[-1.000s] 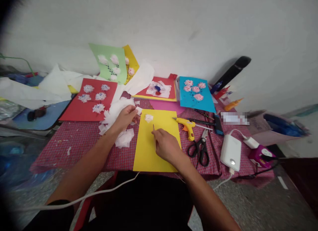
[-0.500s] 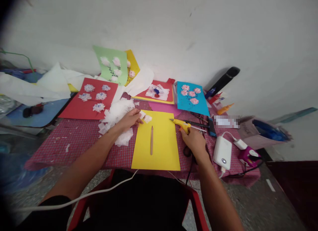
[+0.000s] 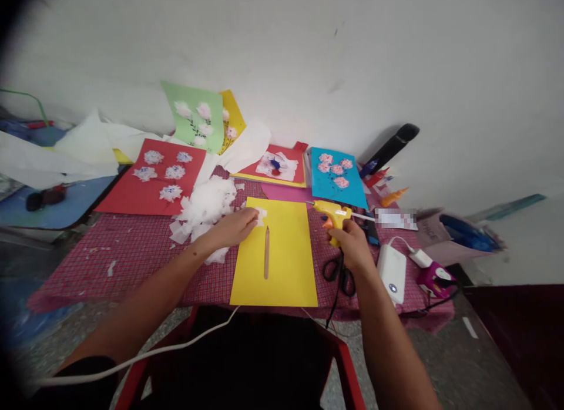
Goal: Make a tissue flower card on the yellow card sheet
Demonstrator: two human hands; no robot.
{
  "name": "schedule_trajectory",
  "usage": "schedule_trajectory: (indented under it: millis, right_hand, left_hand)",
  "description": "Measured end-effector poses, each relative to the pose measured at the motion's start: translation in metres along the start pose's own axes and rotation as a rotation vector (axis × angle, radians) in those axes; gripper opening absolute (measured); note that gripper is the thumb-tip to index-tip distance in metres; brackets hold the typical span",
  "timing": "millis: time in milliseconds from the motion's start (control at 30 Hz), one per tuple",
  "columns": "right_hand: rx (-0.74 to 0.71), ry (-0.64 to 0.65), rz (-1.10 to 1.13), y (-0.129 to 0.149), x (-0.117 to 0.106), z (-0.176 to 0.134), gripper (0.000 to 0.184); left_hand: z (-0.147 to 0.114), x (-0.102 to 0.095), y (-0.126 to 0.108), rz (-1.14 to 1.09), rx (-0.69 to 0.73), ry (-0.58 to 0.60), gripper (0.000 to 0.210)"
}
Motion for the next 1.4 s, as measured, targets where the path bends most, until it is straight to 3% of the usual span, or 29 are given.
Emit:
schedule_trajectory:
  millis: [100, 300, 367, 567, 667, 800, 1000, 1200, 1400]
  right_hand:
    - [-0.011, 0.061, 0.201, 0.032, 0.004, 0.01, 0.031]
    - [0.015, 0.216, 0.231, 0.092, 0.03, 0.046, 0.03]
    - [0.012, 0.28, 0.124, 0.1, 0.045, 0.058, 0.031]
    - [-0.048, 0.648, -0.385, 0.114, 0.093, 0.083, 0.02]
    - [-0.103, 0.741, -0.67, 0.124, 0.112, 0.088, 0.023]
    - [-0.196, 0.798, -0.934, 0.131, 0.131, 0.089, 0.029]
    - [-0.381, 0.836, -1.106, 0.128, 0.144, 0.085, 0.036]
    - [-0.426, 0.831, -1.155, 0.13, 0.146, 0.079, 0.032]
    - [-0.378, 0.85, -1.119, 0.131, 0.147, 0.074, 0.027]
  left_hand:
    - [-0.004, 0.003, -0.01, 0.154, -0.01, 0.045, 0.025]
    - [-0.011, 0.011, -0.025, 0.388, -0.028, 0.071, 0.027]
    - [-0.013, 0.013, -0.028, 0.411, -0.033, 0.073, 0.028]
    - [-0.014, 0.017, -0.033, 0.421, -0.023, 0.061, 0.026]
    - [-0.014, 0.017, -0.033, 0.414, -0.02, 0.054, 0.027]
    - [-0.014, 0.017, -0.034, 0.415, -0.024, 0.062, 0.028]
    - [-0.013, 0.016, -0.036, 0.43, -0.033, 0.084, 0.03]
    - [-0.013, 0.016, -0.036, 0.452, -0.015, 0.077, 0.028]
    - [-0.013, 0.016, -0.036, 0.441, -0.016, 0.073, 0.028]
Point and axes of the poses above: each hand's wrist, its own z-axis towards the middle knuckle, its own x-axis out of the palm, y = z × x, the point moved 1 cm from there along z, towards the middle knuckle, and after that the axes turned 4 degrees about -x, right-handed, at the moved point
